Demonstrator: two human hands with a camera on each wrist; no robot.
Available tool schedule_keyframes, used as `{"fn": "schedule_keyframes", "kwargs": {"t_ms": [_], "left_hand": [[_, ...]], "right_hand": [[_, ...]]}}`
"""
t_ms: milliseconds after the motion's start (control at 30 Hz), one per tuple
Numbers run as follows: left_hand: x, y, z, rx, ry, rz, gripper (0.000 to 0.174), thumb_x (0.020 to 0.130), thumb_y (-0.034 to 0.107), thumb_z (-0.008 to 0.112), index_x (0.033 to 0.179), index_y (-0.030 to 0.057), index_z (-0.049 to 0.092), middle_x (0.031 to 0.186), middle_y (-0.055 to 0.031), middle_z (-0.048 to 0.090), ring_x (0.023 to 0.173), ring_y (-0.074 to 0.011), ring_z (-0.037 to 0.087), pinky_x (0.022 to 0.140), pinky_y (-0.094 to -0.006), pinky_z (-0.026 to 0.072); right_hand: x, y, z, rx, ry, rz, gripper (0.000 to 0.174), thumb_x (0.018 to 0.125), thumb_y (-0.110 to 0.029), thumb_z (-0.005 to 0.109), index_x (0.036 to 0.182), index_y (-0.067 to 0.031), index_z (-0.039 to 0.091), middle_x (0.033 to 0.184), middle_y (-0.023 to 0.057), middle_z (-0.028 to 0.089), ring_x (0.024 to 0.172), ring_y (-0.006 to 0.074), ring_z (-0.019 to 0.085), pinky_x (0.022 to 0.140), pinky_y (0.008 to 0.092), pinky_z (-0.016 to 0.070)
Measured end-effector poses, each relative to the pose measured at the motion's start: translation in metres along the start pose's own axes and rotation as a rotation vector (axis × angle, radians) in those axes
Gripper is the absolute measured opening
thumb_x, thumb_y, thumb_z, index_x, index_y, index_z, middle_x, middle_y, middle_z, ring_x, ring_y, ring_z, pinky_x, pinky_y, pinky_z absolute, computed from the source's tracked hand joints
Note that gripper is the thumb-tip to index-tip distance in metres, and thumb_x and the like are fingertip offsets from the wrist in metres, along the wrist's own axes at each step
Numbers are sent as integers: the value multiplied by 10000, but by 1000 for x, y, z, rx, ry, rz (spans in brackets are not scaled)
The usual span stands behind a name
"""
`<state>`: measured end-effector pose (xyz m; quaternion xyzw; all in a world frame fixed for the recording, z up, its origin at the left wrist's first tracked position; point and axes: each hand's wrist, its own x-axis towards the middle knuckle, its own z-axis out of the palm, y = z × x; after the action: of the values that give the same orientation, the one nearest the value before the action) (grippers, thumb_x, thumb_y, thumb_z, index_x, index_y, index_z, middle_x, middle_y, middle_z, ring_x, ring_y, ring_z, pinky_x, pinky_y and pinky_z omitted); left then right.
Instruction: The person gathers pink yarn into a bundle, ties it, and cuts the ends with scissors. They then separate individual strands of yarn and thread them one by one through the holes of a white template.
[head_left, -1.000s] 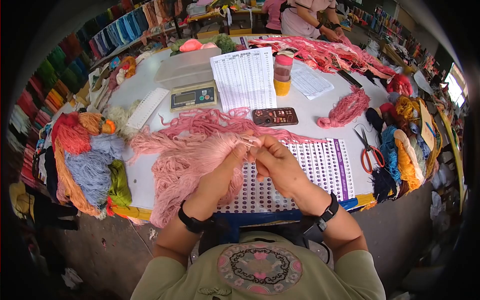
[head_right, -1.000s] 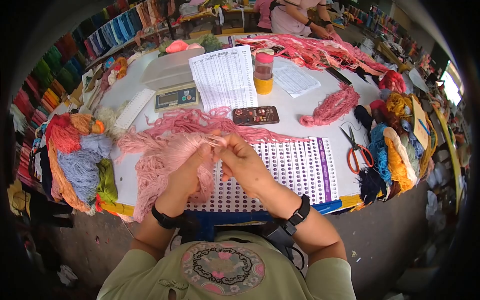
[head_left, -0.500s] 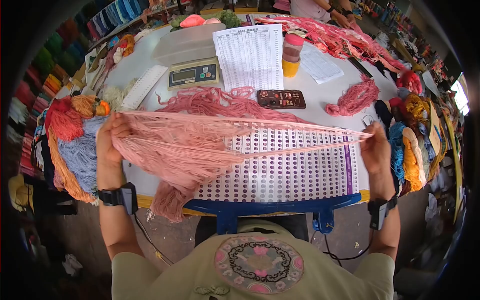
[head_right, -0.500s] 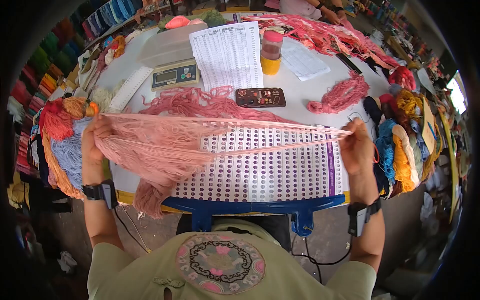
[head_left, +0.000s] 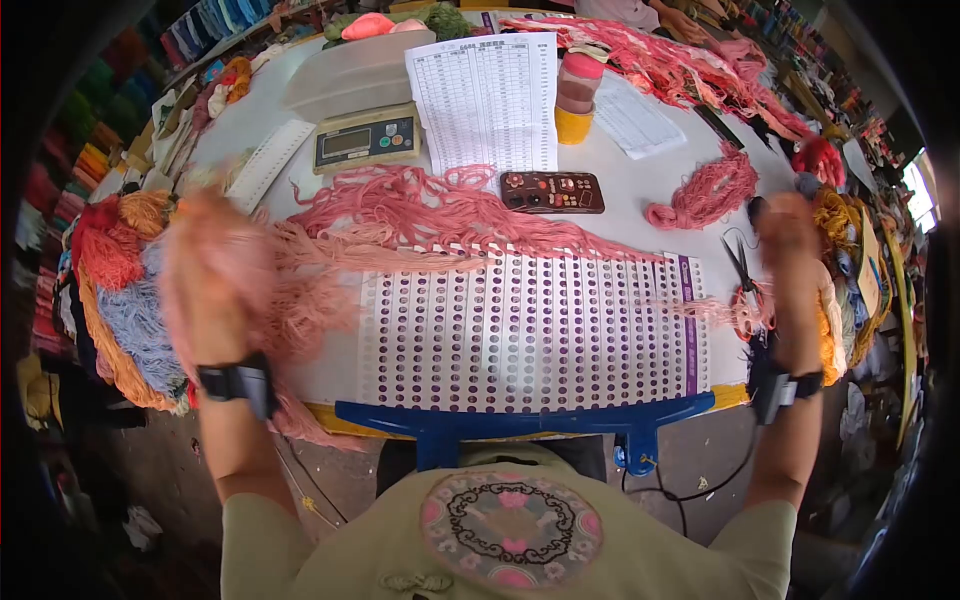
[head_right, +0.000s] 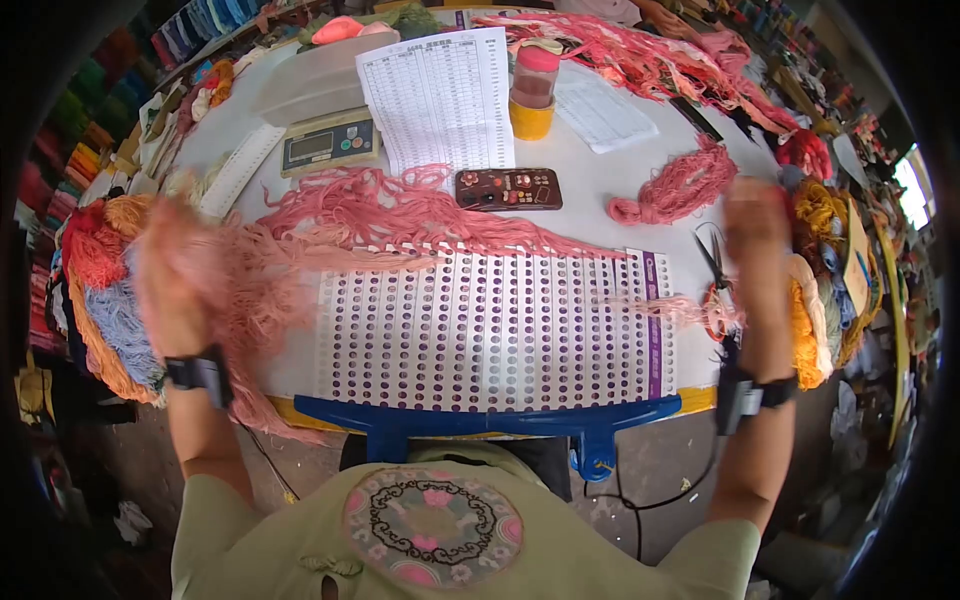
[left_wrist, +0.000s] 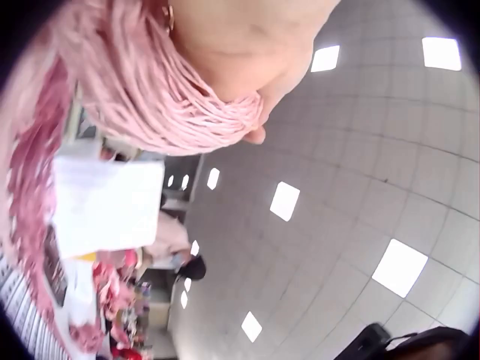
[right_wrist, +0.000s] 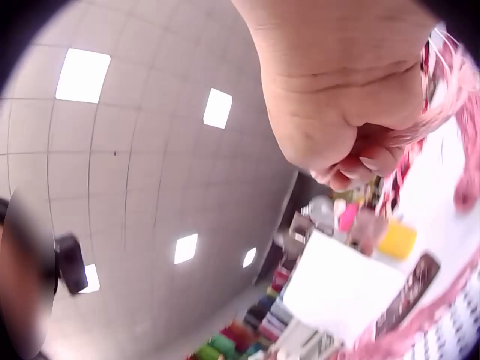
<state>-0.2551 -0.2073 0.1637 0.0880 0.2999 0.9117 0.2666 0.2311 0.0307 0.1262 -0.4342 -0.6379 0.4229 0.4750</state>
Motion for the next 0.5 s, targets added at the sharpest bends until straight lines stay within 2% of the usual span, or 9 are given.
{"fn": "schedule_keyframes", "kwargs": {"t_ms": [33,67,133,200,267,367,433,467,500], "left_hand": [[9,-19,-34,94,-499,-364,202,961,132,465,1083,-3,552,770,36,461,645,-34,456,541,-158,386],[22,-58,-47,75,-569,-481,449,917,292,591,1216,-35,515,923,-8,525,800,-25,467,684,-158,405],[17,-118,-47,431,-615,-648,564,833,381,660,1202,-29,540,987,-39,561,858,-57,495,732,-183,407],[26,-180,-67,683,-729,-715,680,749,469,730,1188,-23,565,1051,-70,596,916,-89,523,781,-207,409],[12,-219,-70,833,-714,-747,552,804,440,683,1132,3,607,1006,-76,620,914,-106,549,797,-221,417],[-12,-238,-74,1109,-834,-805,353,871,371,594,980,39,641,835,-65,636,825,-122,587,746,-238,445],[-21,-244,-71,1294,-798,-422,336,895,371,573,885,40,625,724,-35,602,726,-109,571,667,-230,442],[-23,-240,-66,1299,-799,-422,336,895,371,573,885,40,625,724,-35,602,726,-109,571,667,-230,442],[-26,-232,-57,1251,-764,-584,258,894,298,590,913,44,630,776,-20,604,706,-101,564,648,-239,449]], "right_hand": [[-6,8,40,-61,-217,15,121,965,-148,465,999,-93,568,821,-30,536,663,46,463,572,199,386],[-12,16,79,-123,-435,17,97,961,-89,471,995,-82,562,859,-28,532,708,40,457,614,205,403],[-23,38,143,-12,-675,62,104,920,-23,514,936,-97,585,808,-39,537,645,55,452,585,221,407],[-31,51,187,-256,-669,-63,65,929,-35,526,923,-51,589,723,-24,530,624,59,469,560,228,419],[-29,73,214,-281,-634,-273,51,919,-74,556,941,-48,594,741,39,578,633,94,513,599,261,449],[-30,89,232,-250,-708,-124,40,914,-83,561,932,-59,588,713,48,575,627,122,527,613,273,456],[-35,85,234,-323,-708,-61,76,904,-140,557,914,-68,578,756,124,613,707,267,618,658,370,477],[-35,87,233,-318,-706,-61,76,904,-140,557,914,-68,578,756,124,613,707,267,618,658,370,477],[-34,90,232,-310,-712,-79,71,902,-140,563,937,-79,572,755,122,613,704,281,616,656,371,477]]}}
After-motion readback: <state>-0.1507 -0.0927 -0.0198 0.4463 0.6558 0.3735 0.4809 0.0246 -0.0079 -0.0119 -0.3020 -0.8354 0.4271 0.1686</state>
